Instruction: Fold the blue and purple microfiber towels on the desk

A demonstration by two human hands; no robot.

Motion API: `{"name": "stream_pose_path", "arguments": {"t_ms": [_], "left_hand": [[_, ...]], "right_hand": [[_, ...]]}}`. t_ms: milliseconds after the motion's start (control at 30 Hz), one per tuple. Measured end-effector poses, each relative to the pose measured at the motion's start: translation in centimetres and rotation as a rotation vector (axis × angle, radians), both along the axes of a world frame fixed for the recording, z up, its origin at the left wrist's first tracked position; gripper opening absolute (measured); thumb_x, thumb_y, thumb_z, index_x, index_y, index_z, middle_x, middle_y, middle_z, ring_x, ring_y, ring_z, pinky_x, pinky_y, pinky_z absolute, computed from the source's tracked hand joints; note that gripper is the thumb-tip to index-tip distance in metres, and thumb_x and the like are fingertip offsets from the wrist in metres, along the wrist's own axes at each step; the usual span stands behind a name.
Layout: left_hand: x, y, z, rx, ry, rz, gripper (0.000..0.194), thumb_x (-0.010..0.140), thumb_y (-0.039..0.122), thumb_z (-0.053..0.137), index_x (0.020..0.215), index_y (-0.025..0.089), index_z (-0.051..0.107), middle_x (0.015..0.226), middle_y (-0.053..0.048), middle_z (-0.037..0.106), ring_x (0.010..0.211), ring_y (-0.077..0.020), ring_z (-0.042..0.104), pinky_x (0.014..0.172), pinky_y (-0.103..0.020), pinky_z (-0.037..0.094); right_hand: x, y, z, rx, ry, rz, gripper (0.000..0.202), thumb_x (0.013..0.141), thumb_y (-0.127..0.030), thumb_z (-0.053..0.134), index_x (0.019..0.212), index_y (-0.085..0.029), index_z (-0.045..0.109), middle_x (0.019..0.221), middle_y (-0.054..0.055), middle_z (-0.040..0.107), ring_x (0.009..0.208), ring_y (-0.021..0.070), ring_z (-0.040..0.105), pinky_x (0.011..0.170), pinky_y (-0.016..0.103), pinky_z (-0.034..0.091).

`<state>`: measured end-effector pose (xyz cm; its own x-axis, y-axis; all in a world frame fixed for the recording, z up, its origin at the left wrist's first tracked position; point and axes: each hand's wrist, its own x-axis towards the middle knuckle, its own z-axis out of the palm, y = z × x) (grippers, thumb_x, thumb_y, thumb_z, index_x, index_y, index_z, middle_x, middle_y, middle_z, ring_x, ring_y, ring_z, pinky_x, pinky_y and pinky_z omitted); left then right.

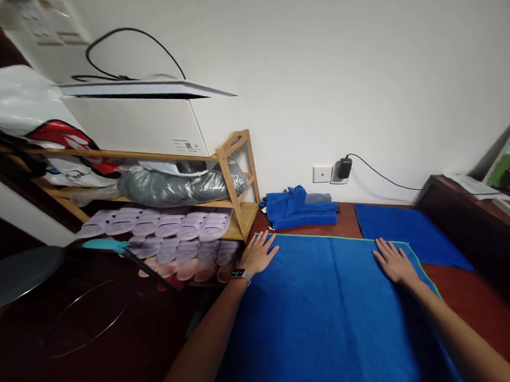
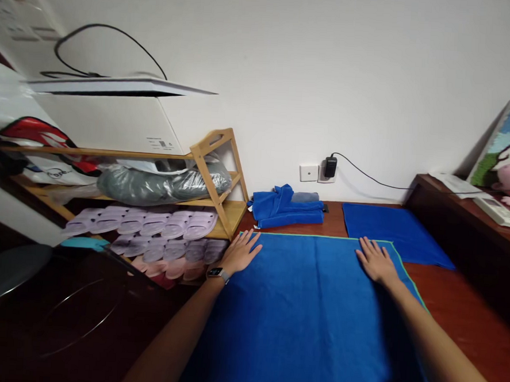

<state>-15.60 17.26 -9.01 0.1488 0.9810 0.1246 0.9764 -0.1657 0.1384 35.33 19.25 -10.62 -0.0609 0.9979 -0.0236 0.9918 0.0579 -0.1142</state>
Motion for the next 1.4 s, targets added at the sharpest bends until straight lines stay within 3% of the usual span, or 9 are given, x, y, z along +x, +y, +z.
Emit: {"name": "stream_pose_path", "arguments": {"t_ms": [133,300,433,700,767,967,1067,1233,1400], "left_hand": [[0.1,0.0,0.1,0.003,0.016,-0.008,0.064,0.108,0.059,0.032,0.162,0.026,0.039,0.171,-0.009,0.033,0.159,-0.0294,0.025,0.13,-0.051,0.018],[-0.1,-0.3,1.2,0.012,0.049,-0.01,0.059,0.108,0.053,0.034,0.16,0.025,0.042,0.168,-0.01,0.038,0.157,-0.031,0.03,0.128,-0.053,0.024],[2.7,-1.0,2.5,0.071,0.069,-0.05,0.053,0.11,0.043,0.032,0.157,0.024,0.047,0.166,-0.011,0.041,0.155,-0.0308,0.034,0.127,-0.054,0.028],[17.5,-4.1,1.2,0.108,-0.04,-0.395,0.055,0.109,0.054,0.038,0.158,0.029,0.045,0.166,-0.009,0.042,0.155,-0.0263,0.035,0.126,-0.051,0.031],[16.0,-4.7,1.0,0.057,-0.031,-0.359,0.056,0.108,0.055,0.039,0.159,0.031,0.044,0.166,-0.008,0.041,0.155,-0.027,0.035,0.126,-0.052,0.031],[1.3,-7.3,0.6,-0.001,0.052,-0.097,0.057,0.108,0.05,0.041,0.161,0.027,0.042,0.168,-0.01,0.037,0.155,-0.0312,0.034,0.125,-0.056,0.031],[-2.5,-8.7,0.6,0.046,0.028,-0.034,0.053,0.108,0.044,0.039,0.157,0.025,0.048,0.165,-0.009,0.043,0.153,-0.0295,0.038,0.124,-0.053,0.036],[0.5,-10.8,1.8,0.252,-0.062,-0.003,0.048,0.109,0.036,0.033,0.144,0.022,0.063,0.152,-0.01,0.06,0.144,-0.0271,0.053,0.122,-0.049,0.041],[5.3,-14.3,1.5,0.209,0.02,-0.189,0.051,0.109,0.043,0.04,0.158,0.03,0.046,0.165,-0.005,0.045,0.154,-0.0278,0.037,0.126,-0.052,0.035]], "right_hand": [[5.9,0.0,-0.9,0.018,0.003,-0.122,0.076,0.103,-0.057,0.015,0.168,-0.019,0.024,0.173,0.007,0.024,0.16,0.0282,0.02,0.129,0.054,0.021],[6.6,0.0,-0.5,0.024,0.011,-0.134,0.075,0.102,-0.056,0.015,0.167,-0.02,0.027,0.173,0.007,0.025,0.16,0.0288,0.021,0.128,0.056,0.021],[2.0,-1.1,1.1,0.091,0.015,-0.06,0.074,0.103,-0.056,0.016,0.166,-0.019,0.031,0.172,0.006,0.026,0.16,0.0292,0.019,0.13,0.055,0.017],[-10.2,-4.3,1.0,0.075,0.139,0.378,0.073,0.105,-0.062,0.018,0.165,-0.024,0.032,0.17,0.006,0.03,0.159,0.0238,0.022,0.13,0.051,0.018],[-8.8,-4.3,0.5,0.059,0.129,0.347,0.072,0.105,-0.061,0.018,0.165,-0.024,0.032,0.17,0.006,0.031,0.159,0.024,0.023,0.13,0.052,0.019],[1.1,-3.8,-1.0,0.059,0.089,0.127,0.073,0.103,-0.06,0.018,0.166,-0.026,0.028,0.172,0.002,0.029,0.16,0.0232,0.018,0.13,0.051,0.018],[3.5,-3.7,-1.1,0.051,0.078,0.053,0.074,0.102,-0.058,0.018,0.167,-0.024,0.026,0.172,0.003,0.029,0.16,0.0236,0.019,0.13,0.051,0.019],[0.4,-5.3,0.5,0.034,0.062,0.035,0.075,0.102,-0.058,0.018,0.166,-0.02,0.03,0.172,0.004,0.028,0.16,0.026,0.019,0.13,0.052,0.019],[-6.3,-9.7,1.1,0.069,0.135,0.261,0.075,0.104,-0.067,0.017,0.167,-0.028,0.028,0.172,-0.001,0.025,0.16,0.0231,0.018,0.132,0.049,0.017]]}}
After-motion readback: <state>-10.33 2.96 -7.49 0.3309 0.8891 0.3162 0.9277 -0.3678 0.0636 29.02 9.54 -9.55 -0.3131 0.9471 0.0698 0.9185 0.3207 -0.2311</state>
